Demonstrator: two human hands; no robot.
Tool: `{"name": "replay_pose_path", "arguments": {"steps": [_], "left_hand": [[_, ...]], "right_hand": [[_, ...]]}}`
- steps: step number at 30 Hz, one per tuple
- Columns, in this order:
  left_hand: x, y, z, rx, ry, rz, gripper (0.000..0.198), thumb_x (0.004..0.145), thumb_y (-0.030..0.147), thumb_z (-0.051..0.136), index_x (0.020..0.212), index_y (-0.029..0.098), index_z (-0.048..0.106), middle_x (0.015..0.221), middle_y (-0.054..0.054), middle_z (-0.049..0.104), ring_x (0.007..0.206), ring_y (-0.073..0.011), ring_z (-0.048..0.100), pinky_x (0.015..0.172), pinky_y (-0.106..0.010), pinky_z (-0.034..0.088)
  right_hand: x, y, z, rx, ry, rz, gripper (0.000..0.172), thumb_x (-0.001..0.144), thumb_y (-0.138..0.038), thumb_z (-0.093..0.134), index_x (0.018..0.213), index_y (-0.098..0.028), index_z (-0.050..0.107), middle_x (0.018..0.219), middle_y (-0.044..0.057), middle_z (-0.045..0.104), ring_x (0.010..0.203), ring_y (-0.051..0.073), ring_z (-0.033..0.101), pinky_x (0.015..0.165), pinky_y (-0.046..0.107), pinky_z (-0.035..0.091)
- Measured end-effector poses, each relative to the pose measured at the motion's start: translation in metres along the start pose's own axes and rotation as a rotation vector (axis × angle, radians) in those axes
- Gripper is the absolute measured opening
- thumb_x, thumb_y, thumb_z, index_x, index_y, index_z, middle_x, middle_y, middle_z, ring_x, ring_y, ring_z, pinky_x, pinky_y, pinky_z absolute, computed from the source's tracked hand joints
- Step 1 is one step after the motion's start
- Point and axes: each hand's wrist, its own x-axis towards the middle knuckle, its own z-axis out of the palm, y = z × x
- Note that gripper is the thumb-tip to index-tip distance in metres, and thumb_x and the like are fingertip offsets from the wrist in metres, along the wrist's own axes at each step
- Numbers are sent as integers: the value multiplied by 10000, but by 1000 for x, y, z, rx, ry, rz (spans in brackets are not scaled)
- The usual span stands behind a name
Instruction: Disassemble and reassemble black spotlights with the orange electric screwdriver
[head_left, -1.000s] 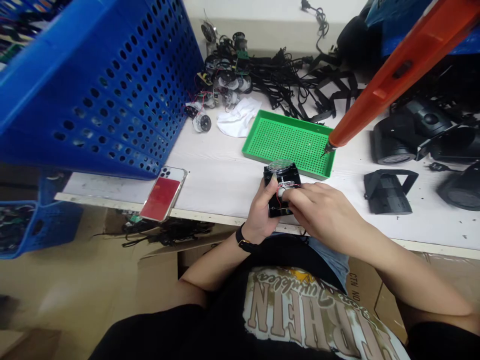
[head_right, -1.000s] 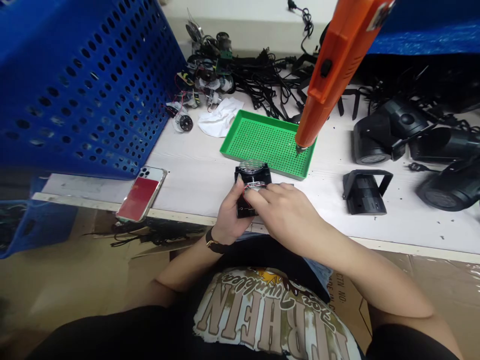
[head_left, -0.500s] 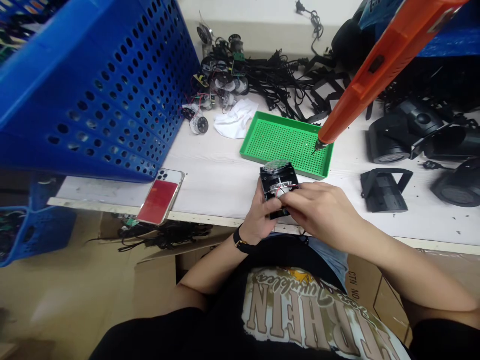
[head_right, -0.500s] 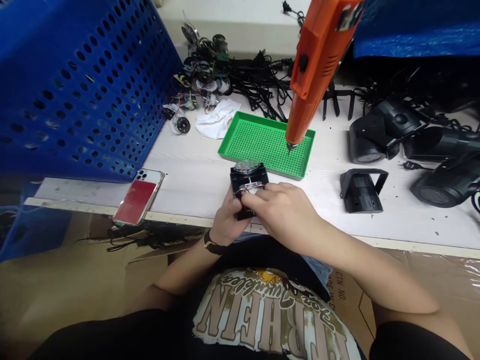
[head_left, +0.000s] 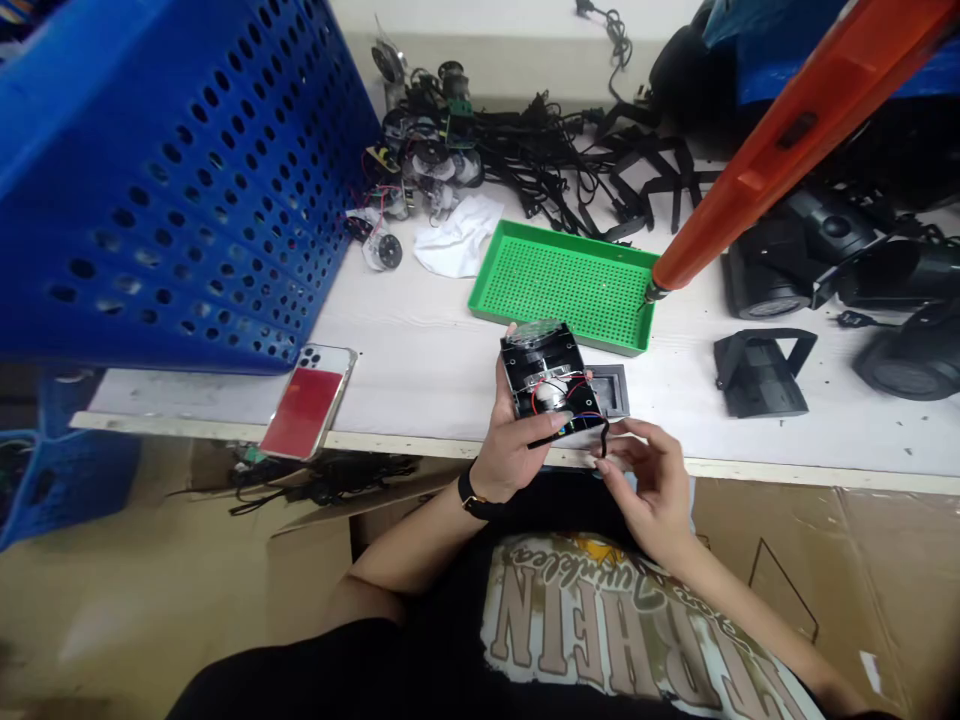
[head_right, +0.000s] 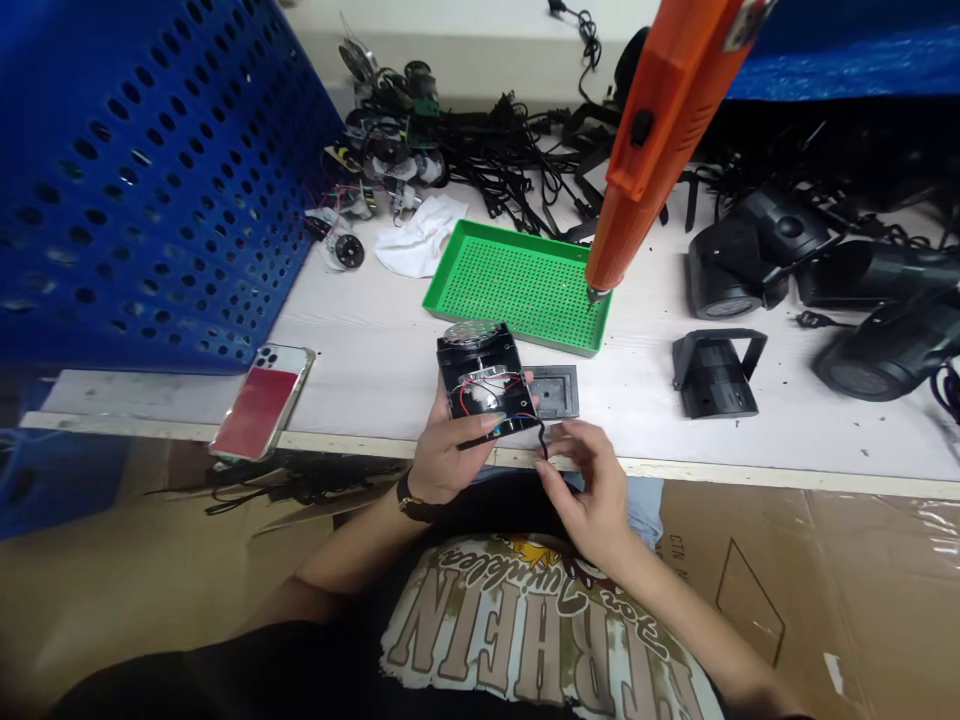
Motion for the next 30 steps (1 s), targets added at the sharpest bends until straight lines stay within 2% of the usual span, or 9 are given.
{"name": "replay_pose_path", "arguments": {"steps": [2,5,10,14,18,21,24,27,30], "left_hand": [[-1,-5,3,30,-23,24,1249,758,202,906,1700,429,118,1410,-95,699,1310,-365,693,1140,-641,526],[-4,-11,9,95,-39,64,1291,777,231,920,1700,466,50,1506,-103,639,1351,-346,670,1195,-627,483],[-8,-13,17,157,-39,111,1314,814,263,907,1693,492,-42,1499,-88,639,1337,-312,686,1229,-592,447],[-9,-15,19,153,19,157,1317,800,249,913,1694,482,-25,1448,-71,664,1313,-298,698,1230,-568,447],[-9,-18,18,155,98,121,1266,768,246,937,1682,504,101,1545,-63,591,1316,-303,684,1230,-557,454],[-8,-20,17,157,100,100,1284,759,260,949,1683,506,93,1557,-64,580,1312,-308,681,1222,-555,463],[-8,-21,14,170,67,114,1292,768,272,946,1691,500,72,1566,-72,569,1338,-322,665,1216,-558,466],[-8,-24,8,213,49,150,1279,783,284,934,1701,488,68,1581,-81,552,1379,-344,636,1220,-567,459],[-8,-27,4,248,60,191,1268,801,293,920,1706,482,52,1601,-81,528,1396,-345,621,1227,-561,453]], "right_hand": [[-4,-2,0,-70,51,-45,402,977,-74,645,1344,-233,604,1011,46,737,788,137,744,694,265,643],[11,-11,-8,-177,89,-149,364,948,-20,669,1242,-232,705,978,41,776,826,141,749,737,260,619],[44,-29,-23,-599,-48,-353,254,998,-90,652,1243,-112,713,723,-4,685,596,107,584,579,259,473],[56,-42,-24,-774,-90,-415,175,1033,-146,598,1117,-100,744,636,-24,601,569,125,526,532,293,391],[67,-57,-29,-933,-282,-396,199,988,-64,545,915,-136,716,671,9,612,579,150,544,496,323,319],[76,-63,-36,-985,-435,-400,244,901,12,535,797,-180,644,684,22,600,581,168,548,483,331,257],[83,-59,-38,-980,-465,-366,210,899,-32,552,781,-191,620,673,20,610,550,171,533,484,332,188],[88,-50,-36,-887,-478,-225,184,949,-171,557,775,-192,614,649,15,641,488,156,474,509,320,164],[94,-42,-32,-689,-570,6,202,946,-210,513,764,-197,600,664,12,677,528,145,506,559,299,228]]}}
